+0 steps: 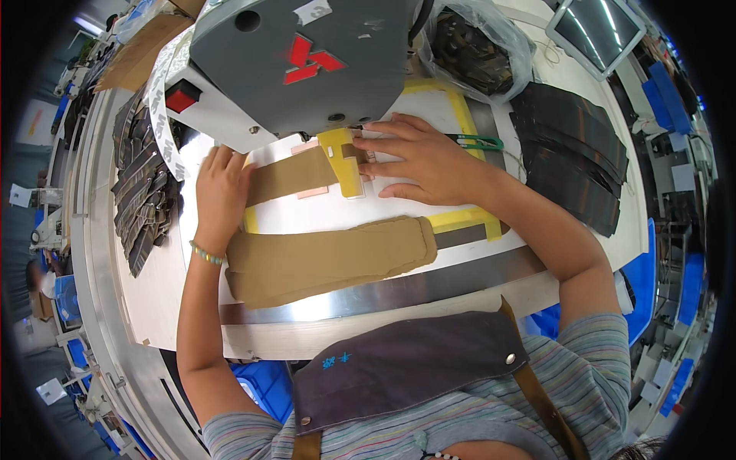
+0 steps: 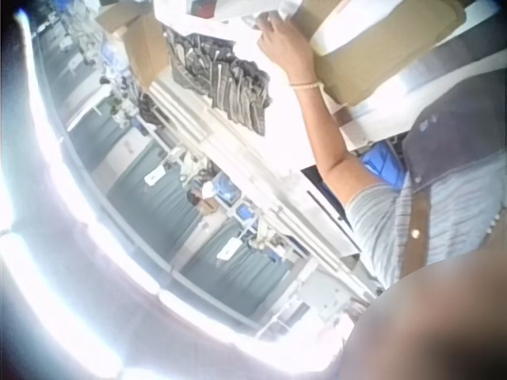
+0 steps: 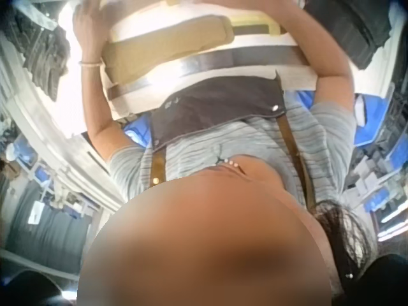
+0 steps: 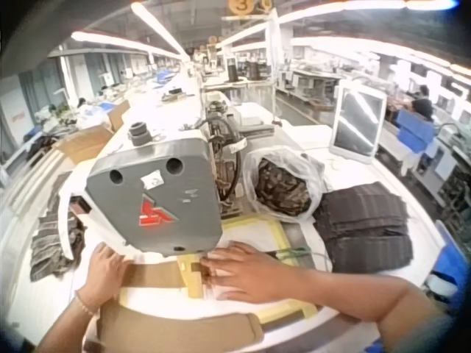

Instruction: Sewing together fabric or leather pattern pieces using an industrial sewing machine.

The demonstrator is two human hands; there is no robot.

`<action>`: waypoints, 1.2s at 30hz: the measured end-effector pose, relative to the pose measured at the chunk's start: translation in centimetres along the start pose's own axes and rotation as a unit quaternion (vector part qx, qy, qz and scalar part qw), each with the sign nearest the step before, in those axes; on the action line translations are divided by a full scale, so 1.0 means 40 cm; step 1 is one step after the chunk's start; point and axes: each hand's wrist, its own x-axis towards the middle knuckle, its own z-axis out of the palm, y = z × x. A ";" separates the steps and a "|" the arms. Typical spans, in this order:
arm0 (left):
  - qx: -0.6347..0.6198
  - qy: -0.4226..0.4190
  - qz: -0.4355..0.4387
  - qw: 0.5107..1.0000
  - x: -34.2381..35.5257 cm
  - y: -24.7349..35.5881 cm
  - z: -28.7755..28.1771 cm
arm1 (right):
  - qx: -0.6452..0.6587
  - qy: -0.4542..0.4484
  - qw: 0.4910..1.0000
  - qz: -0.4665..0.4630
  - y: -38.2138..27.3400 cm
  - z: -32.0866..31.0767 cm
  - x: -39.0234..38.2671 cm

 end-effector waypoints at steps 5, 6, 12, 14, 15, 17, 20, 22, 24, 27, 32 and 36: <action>-0.042 -0.049 0.033 0.997 -0.105 0.101 -0.071 | -0.003 -0.002 1.000 0.009 -0.001 -0.004 -0.003; -0.039 -0.048 0.030 0.998 -0.129 0.115 -0.066 | -0.001 -0.007 1.000 0.015 -0.002 -0.006 -0.001; -0.024 -0.134 0.005 0.991 -0.171 0.100 -0.048 | -0.002 -0.016 1.000 0.018 -0.009 -0.013 0.004; -0.028 -0.136 0.010 0.990 -0.166 0.087 -0.048 | -0.002 -0.020 1.000 0.018 -0.013 -0.018 0.002; -0.034 -0.138 0.017 0.990 -0.165 0.085 -0.048 | -0.002 -0.024 0.999 0.022 -0.014 -0.020 0.001; -0.023 -0.139 0.009 0.990 -0.168 0.085 -0.047 | -0.001 -0.021 1.000 0.019 -0.016 -0.022 0.001; -0.005 -0.118 0.006 0.993 -0.171 0.102 -0.045 | -0.004 -0.013 1.000 0.013 -0.020 -0.024 0.002; -0.001 -0.094 0.011 0.995 -0.162 0.121 -0.048 | -0.010 -0.012 1.000 0.011 -0.019 -0.022 0.002; -0.060 -0.115 0.032 0.991 -0.144 0.154 -0.053 | 0.037 0.054 0.997 0.031 -0.003 -0.020 -0.010; -0.088 -0.136 0.071 0.984 -0.121 0.168 -0.040 | 0.010 0.072 0.996 0.056 0.015 -0.013 -0.015; -0.104 -0.152 0.078 0.980 -0.114 0.155 -0.010 | 0.042 0.030 0.998 0.028 0.002 -0.018 0.002; -0.119 -0.153 0.067 0.979 -0.116 0.153 -0.023 | 0.011 0.011 1.000 0.003 -0.001 -0.014 0.015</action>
